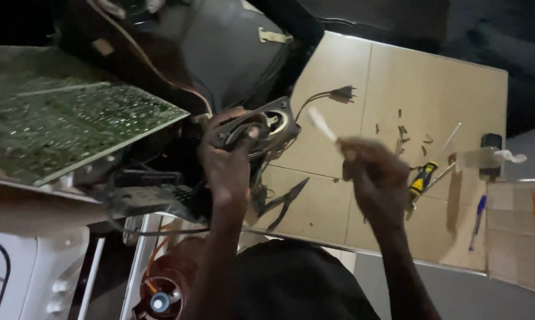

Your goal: Cleaning the internal components of a disassembled CRT television, specifically a speaker and circuit board, using a toothbrush to remove dust.

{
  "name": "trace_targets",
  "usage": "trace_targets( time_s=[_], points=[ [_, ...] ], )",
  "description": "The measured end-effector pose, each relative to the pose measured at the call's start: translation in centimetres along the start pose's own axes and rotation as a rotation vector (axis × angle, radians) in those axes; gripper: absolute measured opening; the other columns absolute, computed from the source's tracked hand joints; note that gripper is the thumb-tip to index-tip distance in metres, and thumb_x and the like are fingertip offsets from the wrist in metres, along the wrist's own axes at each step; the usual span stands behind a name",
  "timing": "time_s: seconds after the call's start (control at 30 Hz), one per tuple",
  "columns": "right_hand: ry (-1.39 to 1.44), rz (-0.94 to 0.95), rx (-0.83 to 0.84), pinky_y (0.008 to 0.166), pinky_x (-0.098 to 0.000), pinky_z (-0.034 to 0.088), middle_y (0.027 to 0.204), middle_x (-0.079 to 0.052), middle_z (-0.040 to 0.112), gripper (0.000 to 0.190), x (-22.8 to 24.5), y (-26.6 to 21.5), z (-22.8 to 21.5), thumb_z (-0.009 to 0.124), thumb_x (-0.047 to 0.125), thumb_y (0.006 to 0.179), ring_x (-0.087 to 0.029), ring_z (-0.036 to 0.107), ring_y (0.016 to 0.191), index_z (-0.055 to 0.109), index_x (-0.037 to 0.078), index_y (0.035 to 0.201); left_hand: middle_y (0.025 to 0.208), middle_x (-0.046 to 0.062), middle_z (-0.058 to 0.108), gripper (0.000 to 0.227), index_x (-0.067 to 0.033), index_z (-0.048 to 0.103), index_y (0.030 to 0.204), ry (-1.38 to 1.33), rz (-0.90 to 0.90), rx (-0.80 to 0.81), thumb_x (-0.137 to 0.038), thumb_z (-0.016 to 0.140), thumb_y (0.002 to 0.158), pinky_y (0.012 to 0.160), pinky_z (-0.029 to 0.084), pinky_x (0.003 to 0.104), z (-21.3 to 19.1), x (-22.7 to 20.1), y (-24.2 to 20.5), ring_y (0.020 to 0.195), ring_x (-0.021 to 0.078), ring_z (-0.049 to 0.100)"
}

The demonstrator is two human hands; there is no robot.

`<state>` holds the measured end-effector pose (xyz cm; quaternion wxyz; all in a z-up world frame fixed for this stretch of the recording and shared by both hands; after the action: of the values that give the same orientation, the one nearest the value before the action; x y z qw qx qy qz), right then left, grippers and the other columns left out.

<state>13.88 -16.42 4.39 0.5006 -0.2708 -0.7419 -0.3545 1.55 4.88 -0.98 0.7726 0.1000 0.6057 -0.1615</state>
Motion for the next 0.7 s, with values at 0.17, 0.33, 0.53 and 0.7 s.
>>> trace_targets(
  time_s=[0.17,0.33,0.53,0.7],
  points=[
    [-0.057,-0.196,-0.044,0.054,-0.0353,0.052,0.091,-0.020,0.075,0.012,-1.3,2.1,3.9,0.070,0.011,0.100,-0.018,0.062,0.058,0.076,0.002,0.107,0.091,0.017,0.078,0.032,-0.0047,0.074,0.107,-0.067,-0.058,-0.006,0.007,0.079,0.078,0.066,0.064,0.037,0.3,0.1,-0.4,0.084,0.0226,0.076],
    [-0.060,-0.098,-0.290,0.062,-0.0299,0.049,0.077,-0.007,0.064,0.016,-4.3,2.5,3.2,0.062,0.000,0.107,-0.011,0.052,0.062,0.072,0.002,0.119,0.094,0.016,0.076,0.033,-0.0035,0.074,0.108,-0.077,-0.076,-0.062,0.008,0.079,0.078,0.074,0.065,0.036,-0.1,-0.9,-0.2,0.087,0.0206,0.074],
    [-0.178,-0.263,-0.149,0.057,-0.0384,0.054,0.096,-0.020,0.075,0.010,-2.0,0.7,5.0,0.068,0.005,0.102,-0.024,0.067,0.063,0.075,-0.001,0.106,0.092,0.017,0.075,0.032,-0.0038,0.076,0.108,-0.065,-0.117,-0.085,0.004,0.078,0.077,0.073,0.065,0.037,-0.2,1.5,0.3,0.086,0.0225,0.073],
    [-0.352,-0.313,-0.206,0.066,-0.0399,0.049,0.081,-0.014,0.065,0.010,-0.7,3.2,1.3,0.062,-0.001,0.107,-0.028,0.059,0.072,0.071,0.000,0.103,0.098,0.018,0.074,0.037,-0.0051,0.076,0.111,-0.145,-0.168,-0.147,0.000,0.083,0.075,0.077,0.065,0.042,0.0,2.2,0.2,0.093,0.0253,0.072]
  ],
)
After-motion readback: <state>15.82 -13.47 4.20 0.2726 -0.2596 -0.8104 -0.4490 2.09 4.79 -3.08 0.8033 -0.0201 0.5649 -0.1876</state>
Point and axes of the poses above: each hand's wrist, its own y-axis towards the middle knuckle, its own z-axis out of the palm, x = y × z, the point moved 5 cm from there along y, towards the middle knuckle
